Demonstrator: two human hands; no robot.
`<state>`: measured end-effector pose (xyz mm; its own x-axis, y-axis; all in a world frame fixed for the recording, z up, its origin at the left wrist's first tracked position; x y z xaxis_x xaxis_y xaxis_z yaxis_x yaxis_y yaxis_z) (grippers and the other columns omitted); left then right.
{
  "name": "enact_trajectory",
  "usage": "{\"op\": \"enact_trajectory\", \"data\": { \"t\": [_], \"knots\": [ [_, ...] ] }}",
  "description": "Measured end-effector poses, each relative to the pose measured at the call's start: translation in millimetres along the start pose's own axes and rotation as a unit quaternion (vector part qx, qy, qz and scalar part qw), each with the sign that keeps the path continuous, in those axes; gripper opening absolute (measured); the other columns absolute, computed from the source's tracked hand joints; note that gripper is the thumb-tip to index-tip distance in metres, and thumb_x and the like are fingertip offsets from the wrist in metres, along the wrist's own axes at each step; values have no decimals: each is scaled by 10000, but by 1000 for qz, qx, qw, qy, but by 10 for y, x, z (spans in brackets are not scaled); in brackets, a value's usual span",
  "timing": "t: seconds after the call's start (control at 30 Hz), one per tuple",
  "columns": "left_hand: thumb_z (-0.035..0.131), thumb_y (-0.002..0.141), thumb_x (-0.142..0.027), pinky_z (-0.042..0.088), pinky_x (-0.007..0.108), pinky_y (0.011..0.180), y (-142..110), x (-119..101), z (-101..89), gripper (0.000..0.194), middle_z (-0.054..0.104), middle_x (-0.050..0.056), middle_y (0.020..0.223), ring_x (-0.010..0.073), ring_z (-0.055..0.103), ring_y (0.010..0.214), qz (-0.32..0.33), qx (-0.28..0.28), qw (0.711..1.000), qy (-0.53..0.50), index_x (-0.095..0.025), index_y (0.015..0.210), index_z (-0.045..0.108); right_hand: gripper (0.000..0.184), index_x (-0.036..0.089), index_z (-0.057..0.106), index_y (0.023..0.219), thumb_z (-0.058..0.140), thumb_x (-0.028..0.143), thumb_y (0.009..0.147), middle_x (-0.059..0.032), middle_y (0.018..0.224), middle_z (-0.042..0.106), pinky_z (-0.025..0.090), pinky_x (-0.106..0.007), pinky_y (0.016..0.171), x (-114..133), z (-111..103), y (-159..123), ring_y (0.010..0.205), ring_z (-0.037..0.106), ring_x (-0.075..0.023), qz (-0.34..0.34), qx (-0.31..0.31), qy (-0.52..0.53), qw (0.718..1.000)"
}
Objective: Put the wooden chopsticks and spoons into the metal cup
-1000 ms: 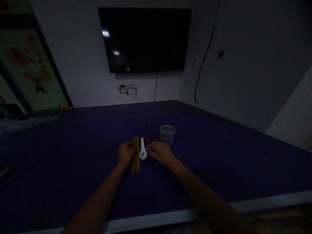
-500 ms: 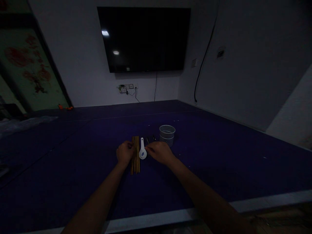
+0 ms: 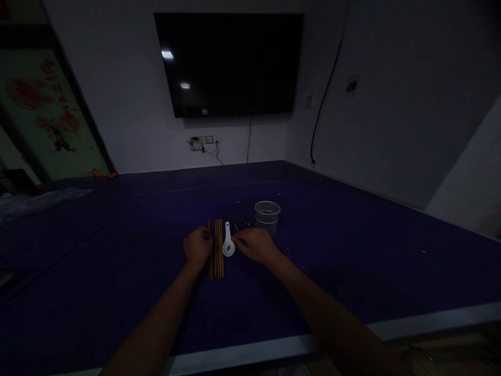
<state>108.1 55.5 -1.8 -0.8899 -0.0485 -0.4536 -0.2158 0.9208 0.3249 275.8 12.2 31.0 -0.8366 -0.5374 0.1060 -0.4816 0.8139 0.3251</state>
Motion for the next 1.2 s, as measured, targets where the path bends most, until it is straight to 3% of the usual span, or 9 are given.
{"op": "enact_trajectory", "data": {
  "t": [0.83,1.0,1.2],
  "knots": [
    [497,788,-276,429,267,739,-40,-86,-25,296,695,95,975,222,637,926,16,22,995,97,-219,1034,652,323,221,670,961,384,367,922,-56,946,703,379,-236,664,-1,2,1,881,640,-171,3,4,-10,1000],
    [428,831,-263,443,273,691,-53,-94,14,279,678,116,949,228,642,878,14,49,993,106,-187,992,643,334,219,670,949,369,364,927,-54,952,702,378,-238,665,6,7,4,883,639,-175,-1,5,-11,1000],
    [414,846,-332,458,305,733,-79,-95,-26,354,613,160,1051,253,610,952,5,36,986,160,-122,1075,582,339,217,675,934,379,382,923,-64,947,701,377,-232,660,-2,23,3,871,638,-171,8,10,-19,1000]
  ]
}}
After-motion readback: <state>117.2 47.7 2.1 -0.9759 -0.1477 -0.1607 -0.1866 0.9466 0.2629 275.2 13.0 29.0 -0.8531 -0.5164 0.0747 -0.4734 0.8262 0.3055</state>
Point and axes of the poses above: each hand's wrist, its own y-axis towards the middle knuckle, its own z-axis out of the palm, x = y × z, the point moved 8 cm from there along y, towards the middle knuckle
